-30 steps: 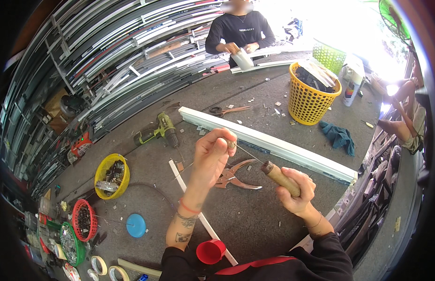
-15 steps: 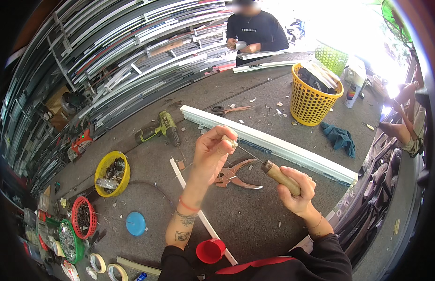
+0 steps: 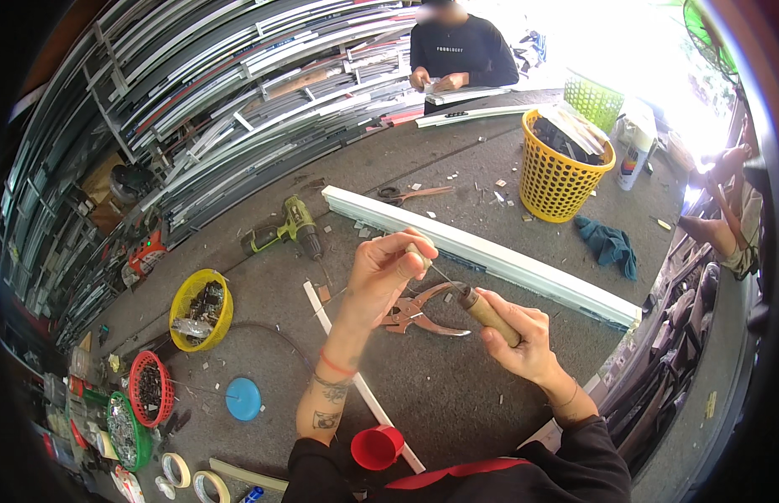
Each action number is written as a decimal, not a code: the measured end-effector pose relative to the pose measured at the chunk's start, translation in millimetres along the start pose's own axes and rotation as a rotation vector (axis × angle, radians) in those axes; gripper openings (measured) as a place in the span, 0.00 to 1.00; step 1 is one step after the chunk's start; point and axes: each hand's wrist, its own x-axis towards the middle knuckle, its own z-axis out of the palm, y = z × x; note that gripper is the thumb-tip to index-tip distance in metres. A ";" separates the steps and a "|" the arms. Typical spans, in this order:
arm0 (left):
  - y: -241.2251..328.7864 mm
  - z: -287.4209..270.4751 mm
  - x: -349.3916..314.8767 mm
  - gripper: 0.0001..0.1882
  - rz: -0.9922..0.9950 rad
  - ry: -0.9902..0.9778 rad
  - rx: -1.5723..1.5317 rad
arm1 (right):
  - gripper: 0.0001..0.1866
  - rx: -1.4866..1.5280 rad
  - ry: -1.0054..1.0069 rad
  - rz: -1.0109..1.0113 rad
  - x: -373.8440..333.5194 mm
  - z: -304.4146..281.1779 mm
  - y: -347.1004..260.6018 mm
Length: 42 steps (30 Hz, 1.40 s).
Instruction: The person repeatedly rolls a small cylindrical object between their palms, then uses a pointed tool to carve or shape it. They continue alternating between rolling and carving the same object throughout the clip.
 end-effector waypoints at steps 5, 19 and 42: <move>-2.7 3.6 -1.3 0.15 0.010 0.115 0.206 | 0.27 0.046 -0.038 0.023 -2.1 1.9 -4.0; -7.7 24.9 -3.5 0.14 -0.152 -0.044 0.254 | 0.26 0.006 0.094 -0.045 -2.4 11.6 1.3; -16.5 25.4 -1.7 0.17 -0.174 -0.022 -0.064 | 0.24 0.051 0.162 0.125 -9.0 13.2 12.2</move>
